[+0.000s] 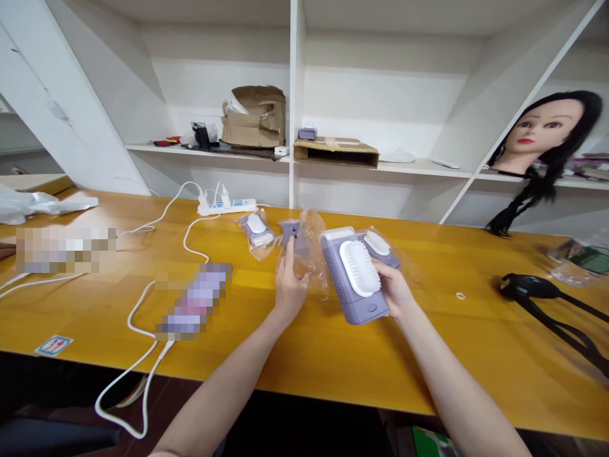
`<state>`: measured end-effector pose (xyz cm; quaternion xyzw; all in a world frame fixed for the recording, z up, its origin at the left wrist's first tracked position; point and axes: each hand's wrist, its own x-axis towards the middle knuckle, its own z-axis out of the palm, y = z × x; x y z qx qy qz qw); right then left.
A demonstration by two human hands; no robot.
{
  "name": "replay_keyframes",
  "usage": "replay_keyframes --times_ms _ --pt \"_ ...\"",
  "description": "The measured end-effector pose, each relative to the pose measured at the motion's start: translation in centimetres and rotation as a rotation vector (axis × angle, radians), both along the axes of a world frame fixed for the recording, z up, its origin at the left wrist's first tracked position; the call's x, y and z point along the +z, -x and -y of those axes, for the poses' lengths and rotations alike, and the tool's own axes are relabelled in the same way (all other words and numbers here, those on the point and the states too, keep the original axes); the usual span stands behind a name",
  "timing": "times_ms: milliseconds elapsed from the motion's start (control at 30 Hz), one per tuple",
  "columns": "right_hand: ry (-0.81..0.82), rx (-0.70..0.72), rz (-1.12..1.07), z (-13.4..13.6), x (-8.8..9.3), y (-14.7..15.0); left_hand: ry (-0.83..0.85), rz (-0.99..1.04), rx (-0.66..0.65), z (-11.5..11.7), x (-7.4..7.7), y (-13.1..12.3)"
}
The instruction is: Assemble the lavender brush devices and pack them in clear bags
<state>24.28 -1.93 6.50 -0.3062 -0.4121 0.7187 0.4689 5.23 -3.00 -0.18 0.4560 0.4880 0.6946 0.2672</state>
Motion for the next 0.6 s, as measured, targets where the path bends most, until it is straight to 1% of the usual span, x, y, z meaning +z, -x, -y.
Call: replay_keyframes --times_ms 100,200,267,333,400,433,467,567,600 --pt "-0.001 -0.012 0.005 0.0 0.1 0.0 -0.006 -0.311 0.026 -0.2 -0.3 0.5" --pt "0.006 -0.006 -0.006 0.1 0.3 -0.1 0.055 -0.453 0.039 -0.4 -0.6 0.8" --pt "0.021 0.015 -0.016 0.1 0.5 -0.2 0.103 -0.581 0.099 -0.4 -0.5 0.9" --pt "0.033 0.053 -0.011 0.1 0.5 -0.2 0.114 -0.715 0.178 -0.3 -0.4 1.0" --pt "0.035 0.117 0.019 0.1 0.3 -0.2 0.102 -0.771 0.213 -0.3 -0.2 1.2" --pt "0.036 0.155 0.039 0.1 0.1 -0.1 0.095 -0.745 0.202 -0.4 -0.2 1.3" --pt "0.041 0.195 0.059 0.2 -0.1 0.0 0.096 -0.665 0.16 -0.6 -0.1 1.4" --pt "0.085 0.306 0.115 0.3 -0.9 0.5 0.127 -0.282 -0.048 -1.8 -0.3 1.9" --pt "0.105 0.331 0.132 0.4 -1.1 0.6 0.141 -0.183 -0.097 -2.3 -0.4 2.1"
